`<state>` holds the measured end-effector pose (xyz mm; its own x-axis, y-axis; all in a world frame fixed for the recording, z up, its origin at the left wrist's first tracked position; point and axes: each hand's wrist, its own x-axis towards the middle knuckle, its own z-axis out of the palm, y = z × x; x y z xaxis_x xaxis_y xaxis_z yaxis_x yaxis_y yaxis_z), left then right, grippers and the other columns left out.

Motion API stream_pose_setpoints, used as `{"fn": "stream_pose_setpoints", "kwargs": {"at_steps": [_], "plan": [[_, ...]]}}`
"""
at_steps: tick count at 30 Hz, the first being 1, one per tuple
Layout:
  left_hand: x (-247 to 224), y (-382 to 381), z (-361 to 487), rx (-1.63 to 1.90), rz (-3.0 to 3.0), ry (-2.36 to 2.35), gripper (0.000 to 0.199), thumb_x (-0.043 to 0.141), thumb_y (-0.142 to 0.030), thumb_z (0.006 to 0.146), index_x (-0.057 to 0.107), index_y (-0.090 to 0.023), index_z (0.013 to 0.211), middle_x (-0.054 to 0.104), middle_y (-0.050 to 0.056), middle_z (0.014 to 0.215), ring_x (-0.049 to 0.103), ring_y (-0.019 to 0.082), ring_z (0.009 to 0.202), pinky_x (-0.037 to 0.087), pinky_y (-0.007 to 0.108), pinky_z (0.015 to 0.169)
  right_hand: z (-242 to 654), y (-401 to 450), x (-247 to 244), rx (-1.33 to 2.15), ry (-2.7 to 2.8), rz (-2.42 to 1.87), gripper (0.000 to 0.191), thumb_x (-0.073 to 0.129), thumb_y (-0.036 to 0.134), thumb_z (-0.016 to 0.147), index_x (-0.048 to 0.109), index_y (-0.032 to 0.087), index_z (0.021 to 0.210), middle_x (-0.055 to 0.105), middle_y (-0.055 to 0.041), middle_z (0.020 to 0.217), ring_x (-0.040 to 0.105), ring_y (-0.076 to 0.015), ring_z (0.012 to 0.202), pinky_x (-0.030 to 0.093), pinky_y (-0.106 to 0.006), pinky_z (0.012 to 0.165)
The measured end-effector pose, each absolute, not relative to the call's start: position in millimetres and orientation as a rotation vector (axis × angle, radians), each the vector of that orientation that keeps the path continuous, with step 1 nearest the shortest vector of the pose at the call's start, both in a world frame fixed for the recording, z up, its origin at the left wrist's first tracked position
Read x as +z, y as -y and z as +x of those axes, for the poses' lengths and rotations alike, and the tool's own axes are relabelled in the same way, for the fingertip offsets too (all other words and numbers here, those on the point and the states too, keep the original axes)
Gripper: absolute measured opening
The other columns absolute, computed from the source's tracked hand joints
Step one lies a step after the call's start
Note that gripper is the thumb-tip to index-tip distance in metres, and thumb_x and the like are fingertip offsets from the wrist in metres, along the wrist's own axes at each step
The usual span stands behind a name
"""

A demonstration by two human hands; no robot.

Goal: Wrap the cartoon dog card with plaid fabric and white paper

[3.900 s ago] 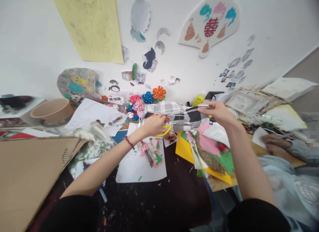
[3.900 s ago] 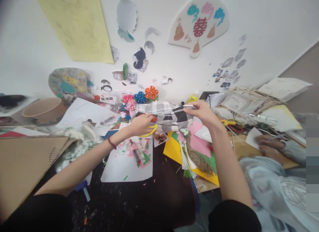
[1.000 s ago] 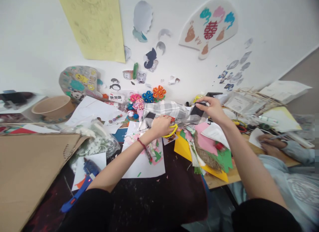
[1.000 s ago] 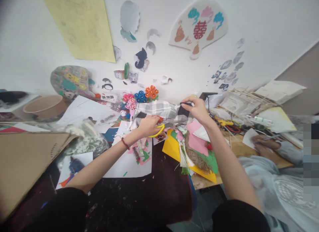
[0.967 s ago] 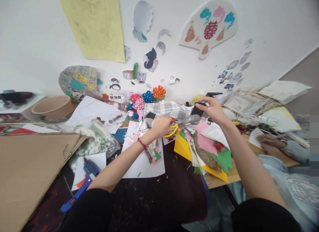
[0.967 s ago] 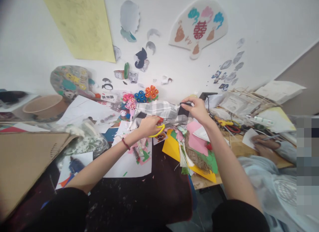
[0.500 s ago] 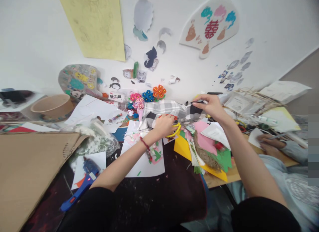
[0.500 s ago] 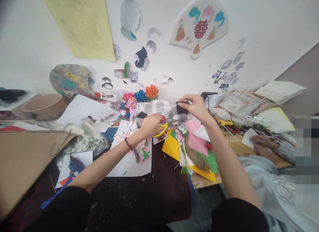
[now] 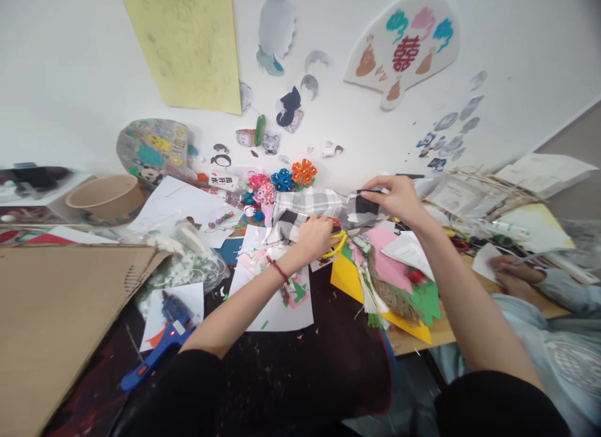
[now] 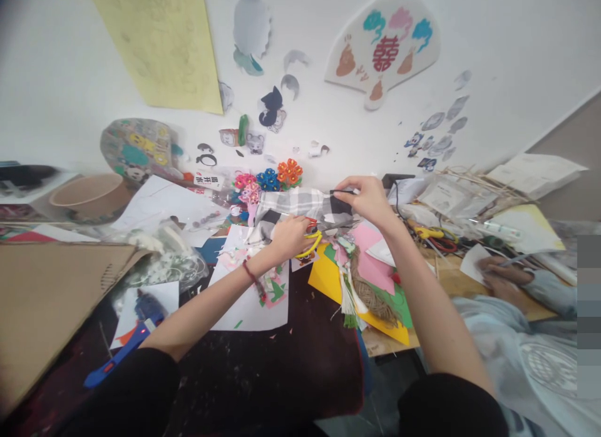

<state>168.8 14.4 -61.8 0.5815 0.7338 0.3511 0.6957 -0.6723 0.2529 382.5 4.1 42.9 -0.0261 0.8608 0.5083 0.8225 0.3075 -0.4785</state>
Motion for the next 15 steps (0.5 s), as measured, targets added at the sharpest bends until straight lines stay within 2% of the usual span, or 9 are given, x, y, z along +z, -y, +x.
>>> {"fn": "stream_pose_setpoints", "kwargs": {"at_steps": [3, 8, 11, 15], "plan": [[-64.7, -13.0, 166.3, 0.668, 2.708, -1.246, 0.038, 0.057, -0.056, 0.091, 0.066, -0.019, 0.092, 0.072, 0.010, 0.098, 0.063, 0.030, 0.100, 0.051, 0.036, 0.073, 383.2, -5.8, 42.3, 0.060, 1.802, -1.506, 0.016, 0.074, 0.036, 0.076, 0.077, 0.022, 0.083, 0.077, -0.0052, 0.084, 0.070, -0.0280, 0.085, 0.049, -0.039, 0.081], [-66.4, -5.4, 169.6, 0.757, 2.701, -1.277, 0.055, 0.053, -0.063, 0.090, 0.062, -0.014, 0.113, 0.067, 0.015, 0.115, 0.056, 0.034, 0.115, 0.050, 0.040, 0.083, 382.3, -8.9, 40.0, 0.096, 1.756, -1.473, 0.018, 0.075, 0.038, 0.075, 0.076, 0.022, 0.083, 0.077, -0.0063, 0.086, 0.070, -0.0280, 0.086, 0.050, -0.039, 0.082], [-66.4, -5.5, 176.1, 0.771, 2.692, -1.280, 0.048, 0.057, -0.057, 0.091, 0.062, -0.015, 0.113, 0.068, 0.012, 0.113, 0.058, 0.030, 0.113, 0.050, 0.036, 0.083, 378.9, -9.9, 38.7, 0.096, 1.754, -1.462, 0.018, 0.075, 0.038, 0.074, 0.076, 0.021, 0.083, 0.077, -0.0047, 0.083, 0.070, -0.0259, 0.083, 0.049, -0.037, 0.081], [-70.2, -6.1, 178.1, 0.752, 2.671, -1.295, 0.034, 0.062, -0.050, 0.091, 0.065, -0.018, 0.102, 0.070, 0.009, 0.103, 0.062, 0.026, 0.100, 0.050, 0.033, 0.078, 380.8, -11.3, 38.7, 0.088, 1.723, -1.441, 0.018, 0.076, 0.037, 0.074, 0.076, 0.021, 0.082, 0.077, -0.0046, 0.084, 0.071, -0.0252, 0.084, 0.050, -0.036, 0.082]]}}
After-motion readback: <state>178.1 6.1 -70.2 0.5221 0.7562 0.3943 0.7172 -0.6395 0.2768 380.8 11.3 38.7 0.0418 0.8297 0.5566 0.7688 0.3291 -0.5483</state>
